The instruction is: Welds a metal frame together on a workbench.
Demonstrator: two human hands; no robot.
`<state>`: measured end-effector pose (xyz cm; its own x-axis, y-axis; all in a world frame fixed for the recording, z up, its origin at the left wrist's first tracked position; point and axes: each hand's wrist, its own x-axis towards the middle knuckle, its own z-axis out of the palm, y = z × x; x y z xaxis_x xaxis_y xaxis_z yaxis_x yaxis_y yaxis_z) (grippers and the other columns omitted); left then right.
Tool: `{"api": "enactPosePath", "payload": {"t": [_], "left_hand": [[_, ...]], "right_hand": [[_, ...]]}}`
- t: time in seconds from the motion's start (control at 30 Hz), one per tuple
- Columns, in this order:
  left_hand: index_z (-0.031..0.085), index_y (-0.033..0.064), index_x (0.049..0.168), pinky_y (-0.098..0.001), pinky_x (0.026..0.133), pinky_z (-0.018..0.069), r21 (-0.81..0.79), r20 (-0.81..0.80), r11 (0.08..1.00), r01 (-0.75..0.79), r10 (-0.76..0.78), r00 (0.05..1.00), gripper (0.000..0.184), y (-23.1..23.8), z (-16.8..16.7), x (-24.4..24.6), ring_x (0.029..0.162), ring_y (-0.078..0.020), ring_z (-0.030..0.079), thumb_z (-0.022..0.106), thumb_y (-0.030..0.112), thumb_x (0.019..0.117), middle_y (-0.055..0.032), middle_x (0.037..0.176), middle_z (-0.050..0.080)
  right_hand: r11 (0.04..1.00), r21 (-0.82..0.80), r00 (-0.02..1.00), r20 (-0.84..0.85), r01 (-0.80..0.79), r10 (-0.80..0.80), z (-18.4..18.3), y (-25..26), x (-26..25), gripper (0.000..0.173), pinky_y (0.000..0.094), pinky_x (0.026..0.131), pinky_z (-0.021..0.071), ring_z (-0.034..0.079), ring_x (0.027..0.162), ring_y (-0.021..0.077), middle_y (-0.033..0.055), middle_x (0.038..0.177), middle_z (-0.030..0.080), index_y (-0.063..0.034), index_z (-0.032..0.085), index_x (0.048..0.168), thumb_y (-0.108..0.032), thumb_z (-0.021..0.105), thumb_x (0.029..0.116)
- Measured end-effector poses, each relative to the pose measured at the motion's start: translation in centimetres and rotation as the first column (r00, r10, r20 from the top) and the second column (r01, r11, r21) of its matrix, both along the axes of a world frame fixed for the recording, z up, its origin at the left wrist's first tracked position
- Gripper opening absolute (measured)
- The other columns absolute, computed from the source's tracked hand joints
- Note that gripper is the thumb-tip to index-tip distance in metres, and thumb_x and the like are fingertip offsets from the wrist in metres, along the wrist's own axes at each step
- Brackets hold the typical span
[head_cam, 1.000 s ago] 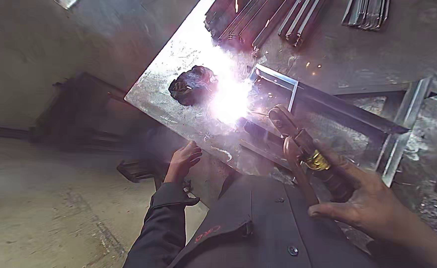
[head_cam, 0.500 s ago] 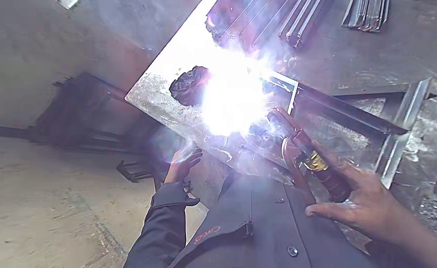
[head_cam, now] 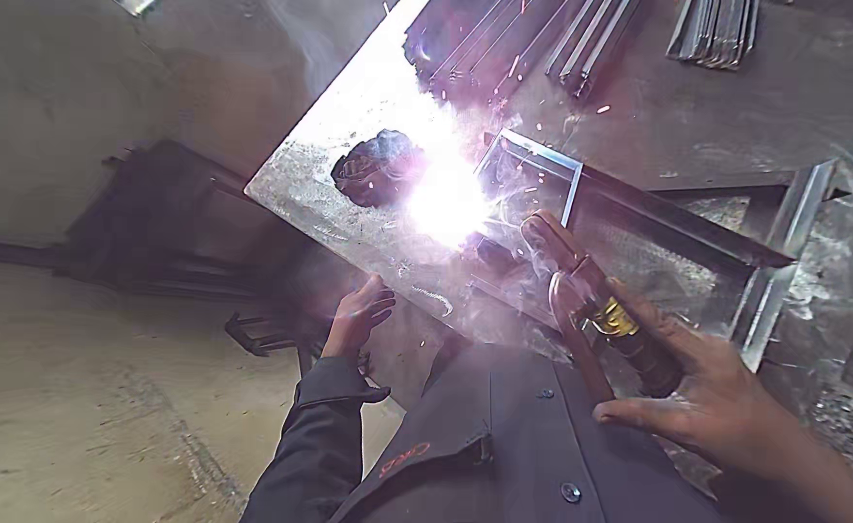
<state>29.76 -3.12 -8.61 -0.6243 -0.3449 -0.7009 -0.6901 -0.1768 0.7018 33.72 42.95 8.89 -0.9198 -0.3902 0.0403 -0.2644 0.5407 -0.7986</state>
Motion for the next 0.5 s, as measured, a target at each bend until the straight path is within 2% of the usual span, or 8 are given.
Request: {"api": "enactPosePath", "payload": {"t": [0.03, 0.13, 0.3, 0.5], "left_hand": [[0.059, 0.0039, 0.135, -0.0471, 0.088, 0.0597, -0.004, 0.013, 1.0, -0.005, 0.005, 1.0, 0.054, 0.24, 0.36, -0.03, 0.106, -0.0285, 0.071, 0.056, 0.049, 0.1045, -0.016, 0.12, 0.071], [0.065, 0.005, 0.128, -0.0492, 0.09, 0.0589, -0.006, 0.011, 1.0, -0.014, 0.014, 1.0, 0.053, 0.14, -0.03, -0.12, 0.105, -0.0279, 0.072, 0.058, 0.051, 0.1025, -0.0129, 0.114, 0.074], [0.064, 0.0053, 0.13, -0.0476, 0.088, 0.0598, -0.021, -0.004, 1.0, -0.005, 0.005, 1.0, 0.052, 0.56, 0.58, 0.09, 0.106, -0.0275, 0.073, 0.054, 0.05, 0.1049, -0.0132, 0.115, 0.074], [0.066, 0.0055, 0.125, -0.046, 0.088, 0.0594, -0.03, 0.006, 1.0, 0.005, -0.005, 1.0, 0.052, 0.61, 0.55, 0.07, 0.104, -0.0256, 0.073, 0.053, 0.051, 0.1049, -0.0116, 0.113, 0.075]], "right_hand": [[1.0, 0.0, 1.0, -0.001, 0.006, -0.006, -0.03, -0.06, 0.0, 0.108, 0.0252, 0.092, 0.0562, 0.064, 0.107, 0.0022, 0.0014, 0.127, 0.069, -0.0169, 0.042, 0.158, -0.072, 0.079, 0.0722], [0.999, -0.033, 0.999, 0.036, 0.012, -0.011, -0.13, -0.12, -0.03, 0.11, 0.0275, 0.089, 0.0586, 0.065, 0.104, 0.0061, 0.004, 0.125, 0.068, -0.0159, 0.042, 0.158, -0.069, 0.083, 0.0701], [0.999, 0.051, 1.0, -0.014, 0.011, -0.011, -0.01, -0.16, 0.14, 0.108, 0.0273, 0.083, 0.057, 0.064, 0.097, 0.0054, 0.0034, 0.119, 0.069, -0.0224, 0.042, 0.158, -0.076, 0.078, 0.0706], [0.998, 0.066, 1.0, -0.022, 0.011, -0.01, 0.08, -0.25, 0.39, 0.108, 0.0276, 0.082, 0.0569, 0.064, 0.096, 0.0063, 0.0038, 0.117, 0.069, -0.0216, 0.043, 0.158, -0.075, 0.078, 0.0709]]}}
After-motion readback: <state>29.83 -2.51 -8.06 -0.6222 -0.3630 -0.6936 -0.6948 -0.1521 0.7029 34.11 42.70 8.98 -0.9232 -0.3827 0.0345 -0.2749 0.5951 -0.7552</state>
